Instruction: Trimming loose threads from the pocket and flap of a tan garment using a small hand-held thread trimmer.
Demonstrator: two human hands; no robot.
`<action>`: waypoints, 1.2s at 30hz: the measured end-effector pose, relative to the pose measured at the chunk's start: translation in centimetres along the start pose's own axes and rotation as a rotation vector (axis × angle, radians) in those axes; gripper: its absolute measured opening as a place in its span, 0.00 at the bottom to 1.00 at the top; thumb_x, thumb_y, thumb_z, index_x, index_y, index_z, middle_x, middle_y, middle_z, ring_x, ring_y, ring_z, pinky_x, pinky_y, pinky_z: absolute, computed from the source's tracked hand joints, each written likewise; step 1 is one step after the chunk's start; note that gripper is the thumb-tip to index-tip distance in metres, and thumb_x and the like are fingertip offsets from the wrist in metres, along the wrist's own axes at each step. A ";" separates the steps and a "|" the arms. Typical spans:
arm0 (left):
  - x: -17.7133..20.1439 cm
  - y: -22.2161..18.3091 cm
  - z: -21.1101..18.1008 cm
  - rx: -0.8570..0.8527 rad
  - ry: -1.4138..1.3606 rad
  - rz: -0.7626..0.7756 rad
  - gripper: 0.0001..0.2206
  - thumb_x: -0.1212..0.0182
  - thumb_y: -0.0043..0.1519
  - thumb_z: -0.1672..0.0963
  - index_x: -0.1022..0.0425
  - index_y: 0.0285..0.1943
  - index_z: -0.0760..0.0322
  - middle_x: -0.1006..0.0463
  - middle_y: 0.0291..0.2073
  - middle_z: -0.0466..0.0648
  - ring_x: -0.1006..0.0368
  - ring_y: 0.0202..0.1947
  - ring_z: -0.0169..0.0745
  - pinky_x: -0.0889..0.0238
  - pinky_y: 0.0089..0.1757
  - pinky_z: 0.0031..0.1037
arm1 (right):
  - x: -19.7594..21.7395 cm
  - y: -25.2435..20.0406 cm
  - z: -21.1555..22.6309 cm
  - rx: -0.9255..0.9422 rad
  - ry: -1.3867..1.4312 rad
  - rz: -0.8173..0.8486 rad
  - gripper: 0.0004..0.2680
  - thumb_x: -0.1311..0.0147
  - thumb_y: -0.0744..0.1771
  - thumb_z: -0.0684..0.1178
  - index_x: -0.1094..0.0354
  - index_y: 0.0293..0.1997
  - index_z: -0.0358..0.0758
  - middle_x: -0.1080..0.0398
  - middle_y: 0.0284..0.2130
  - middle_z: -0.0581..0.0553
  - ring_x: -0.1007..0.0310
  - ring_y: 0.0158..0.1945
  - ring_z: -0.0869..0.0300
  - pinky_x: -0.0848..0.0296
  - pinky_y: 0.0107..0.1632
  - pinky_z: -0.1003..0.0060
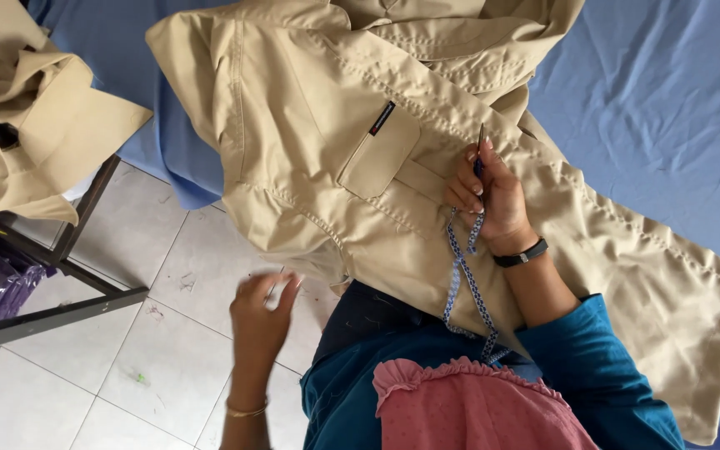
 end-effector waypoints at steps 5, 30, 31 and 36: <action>2.1 -3.8 -17.9 -1.045 -0.089 -0.624 0.27 0.29 0.59 0.50 0.29 0.64 0.65 0.27 0.59 0.56 0.34 0.62 0.66 0.41 0.58 0.53 | 1.0 0.2 -0.1 0.079 -0.108 -0.017 0.11 0.58 0.73 0.56 0.36 0.39 0.43 0.53 0.14 0.55 0.53 0.09 0.68 0.50 0.18 0.73; -2.2 2.9 -19.7 -0.963 -0.485 -0.557 0.04 0.27 0.57 0.61 0.14 0.38 0.59 0.14 0.38 0.50 0.18 0.46 0.52 0.25 0.48 0.33 | 1.1 0.3 -0.1 0.144 -0.182 -0.074 0.10 0.60 0.74 0.50 0.38 0.40 0.38 0.50 0.12 0.51 0.48 0.07 0.64 0.46 0.16 0.70; -2.2 3.2 -19.4 -0.923 -0.479 -0.545 0.03 0.29 0.59 0.60 0.15 0.39 0.58 0.14 0.40 0.49 0.18 0.46 0.50 0.24 0.47 0.32 | 0.5 0.1 0.2 0.168 -0.256 -0.085 0.09 0.59 0.74 0.48 0.38 0.39 0.36 0.50 0.12 0.50 0.47 0.07 0.63 0.45 0.16 0.70; 0.7 1.4 -17.9 -0.793 -0.635 -0.327 0.09 0.41 0.67 0.59 0.16 0.36 0.61 0.13 0.33 0.47 0.17 0.44 0.44 0.26 0.49 0.33 | -0.5 -0.4 0.7 0.213 -0.421 -0.101 0.08 0.55 0.73 0.46 0.39 0.38 0.33 0.48 0.13 0.48 0.47 0.08 0.63 0.45 0.17 0.71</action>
Point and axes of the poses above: each hand's wrist, its own y-axis towards the middle knuckle, its own x-axis out of the back of the hand, z = x × y, the point moved 9 cm from there along y, towards the middle knuckle
